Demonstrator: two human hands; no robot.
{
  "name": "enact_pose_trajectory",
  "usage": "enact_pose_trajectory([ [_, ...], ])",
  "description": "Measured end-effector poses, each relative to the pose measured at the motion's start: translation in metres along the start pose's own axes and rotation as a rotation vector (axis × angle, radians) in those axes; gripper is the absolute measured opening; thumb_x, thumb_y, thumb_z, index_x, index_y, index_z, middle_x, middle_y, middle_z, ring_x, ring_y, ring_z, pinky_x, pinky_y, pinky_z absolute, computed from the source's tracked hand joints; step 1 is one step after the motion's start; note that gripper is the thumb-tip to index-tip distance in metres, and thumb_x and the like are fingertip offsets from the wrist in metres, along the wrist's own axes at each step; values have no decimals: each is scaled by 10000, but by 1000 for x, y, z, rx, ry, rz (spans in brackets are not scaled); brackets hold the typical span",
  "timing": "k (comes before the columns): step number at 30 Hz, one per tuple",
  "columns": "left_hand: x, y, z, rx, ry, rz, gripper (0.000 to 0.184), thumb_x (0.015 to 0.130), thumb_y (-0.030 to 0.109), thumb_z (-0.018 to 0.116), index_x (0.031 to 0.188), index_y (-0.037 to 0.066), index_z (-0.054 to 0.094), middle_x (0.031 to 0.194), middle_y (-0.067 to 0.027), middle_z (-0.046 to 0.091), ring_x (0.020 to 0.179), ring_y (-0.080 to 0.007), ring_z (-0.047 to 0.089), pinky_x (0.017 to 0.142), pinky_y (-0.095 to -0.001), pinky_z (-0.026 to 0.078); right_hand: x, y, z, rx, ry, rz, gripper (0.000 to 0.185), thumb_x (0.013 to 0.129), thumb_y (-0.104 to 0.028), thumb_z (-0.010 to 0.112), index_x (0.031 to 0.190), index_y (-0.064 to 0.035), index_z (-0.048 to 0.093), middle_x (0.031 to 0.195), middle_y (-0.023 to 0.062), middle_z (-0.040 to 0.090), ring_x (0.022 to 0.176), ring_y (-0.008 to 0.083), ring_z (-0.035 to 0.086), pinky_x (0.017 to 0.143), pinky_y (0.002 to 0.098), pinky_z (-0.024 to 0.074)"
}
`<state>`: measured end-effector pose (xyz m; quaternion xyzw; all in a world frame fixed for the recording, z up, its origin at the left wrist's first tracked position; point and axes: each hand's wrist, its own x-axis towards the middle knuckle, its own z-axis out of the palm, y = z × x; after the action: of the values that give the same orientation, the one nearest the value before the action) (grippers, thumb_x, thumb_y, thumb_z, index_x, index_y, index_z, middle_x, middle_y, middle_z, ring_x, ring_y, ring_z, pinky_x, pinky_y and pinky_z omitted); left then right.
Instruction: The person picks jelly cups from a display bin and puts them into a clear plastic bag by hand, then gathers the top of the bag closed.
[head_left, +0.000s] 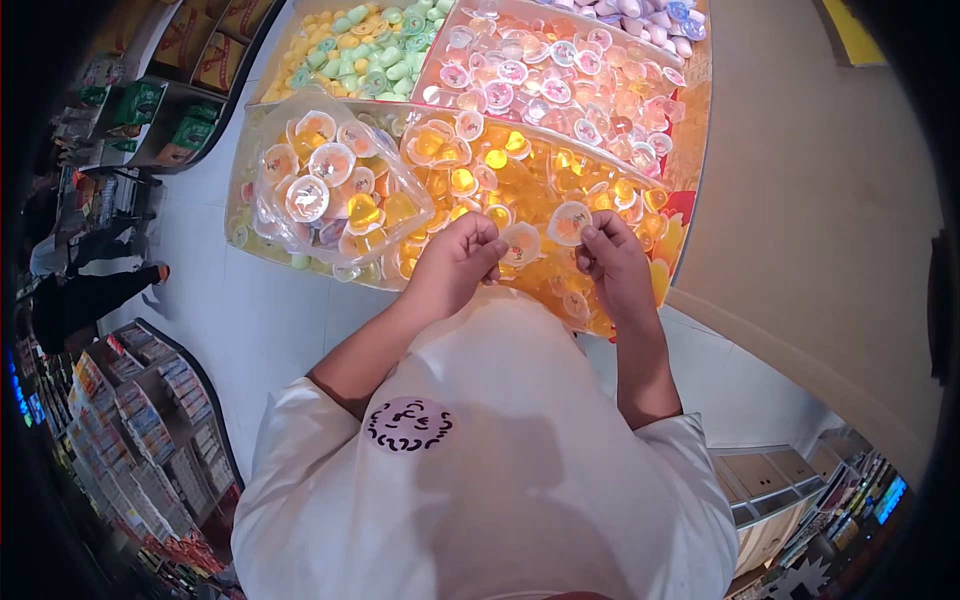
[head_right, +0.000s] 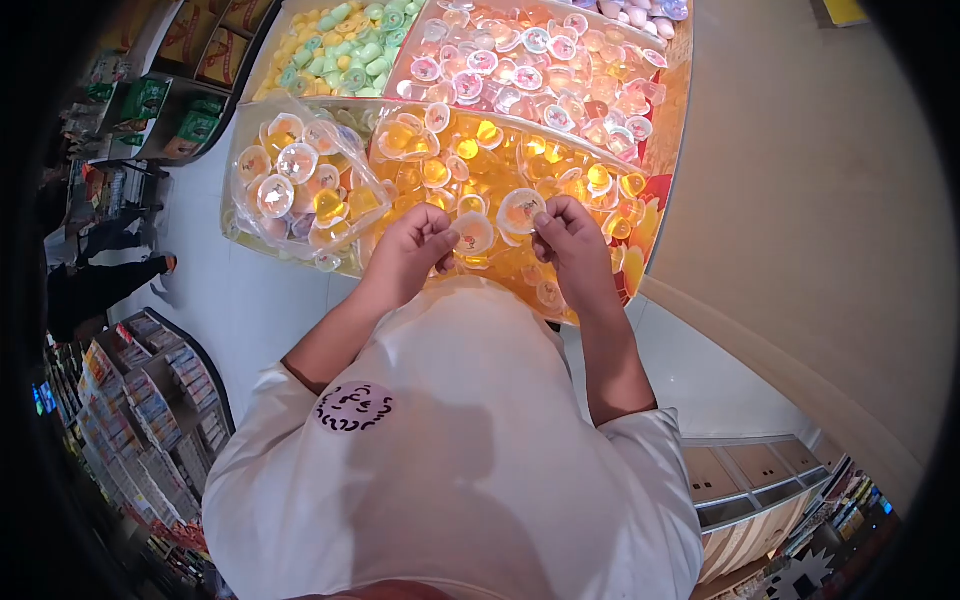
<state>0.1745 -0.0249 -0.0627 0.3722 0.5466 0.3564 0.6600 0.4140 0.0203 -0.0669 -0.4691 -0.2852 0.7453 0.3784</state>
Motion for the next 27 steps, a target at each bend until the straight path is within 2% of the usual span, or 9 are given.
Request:
enact_pose_trajectory([
  [2, -18, 13, -5, 15, 20, -1, 66, 1027, 56, 611, 1007, 40, 550, 853, 6, 590, 720, -61, 581, 639, -240, 488, -2, -4, 10, -22, -24, -1, 102, 1024, -140, 622, 978, -93, 544, 799, -18, 540, 702, 83, 525, 640, 234, 420],
  [4, -35, 29, -14, 309, 60, 255, 84, 994, 31, 643, 1007, 31, 560, 865, -18, 594, 726, -84, 585, 632, -245, 481, 0, -7, 18, -46, -88, -50, 101, 1027, -140, 615, 983, -87, 542, 811, -16, 546, 712, 80, 523, 648, 236, 428],
  [5, -41, 40, -21, 305, 72, 256, 84, 994, 31, 643, 1007, 31, 560, 865, -18, 594, 726, -84, 585, 632, -245, 481, 2, -9, 23, -52, -99, -47, 101, 1027, -140, 615, 983, -87, 542, 811, -16, 546, 712, 80, 523, 648, 236, 428],
  [7, -56, 61, -39, 674, 178, 576, 111, 953, 15, 681, 978, 14, 573, 854, -48, 589, 730, -116, 595, 628, -259, 482, 9, -12, 37, -90, -212, -89, 97, 1023, -125, 618, 995, -73, 542, 824, -13, 553, 720, 73, 519, 655, 233, 438],
  [12, -78, 87, -80, 822, 400, 590, 116, 924, 8, 694, 918, 16, 578, 827, -93, 583, 711, -196, 597, 630, -318, 488, 25, -14, 97, -206, -258, -118, 121, 1003, -108, 654, 1025, -47, 552, 850, -11, 574, 735, 65, 527, 661, 252, 453],
  [14, -80, 90, -96, 880, 451, 567, 118, 915, 11, 700, 911, 21, 583, 822, -101, 592, 711, -230, 608, 628, -345, 492, 34, -13, 122, -481, -312, -217, 134, 998, -129, 667, 1012, -45, 564, 847, -10, 585, 742, 68, 546, 654, 270, 464],
  [16, -79, 91, -115, 1210, 441, 596, 139, 865, 37, 728, 897, 40, 593, 828, -105, 622, 743, -300, 629, 670, -398, 494, 45, -15, 153, -731, -377, -330, 144, 983, -136, 677, 1008, -36, 577, 822, 25, 610, 725, 112, 579, 648, 300, 480],
  [19, -75, 90, -124, 1367, 341, 551, 164, 808, 70, 747, 886, 59, 603, 826, -90, 646, 777, -312, 645, 735, -413, 490, 53, -13, 174, -957, -388, -340, 151, 958, -144, 690, 1005, -34, 599, 843, 104, 660, 713, 217, 630, 651, 361, 504],
  [27, -79, 92, -139, 1337, 226, 492, 161, 761, 78, 765, 813, 58, 615, 740, -81, 631, 764, -274, 645, 844, -391, 481, 73, -2, 176, -1071, -249, -396, 166, 932, -150, 717, 1040, -51, 639, 896, 93, 684, 746, 250, 667, 687, 365, 535],
])
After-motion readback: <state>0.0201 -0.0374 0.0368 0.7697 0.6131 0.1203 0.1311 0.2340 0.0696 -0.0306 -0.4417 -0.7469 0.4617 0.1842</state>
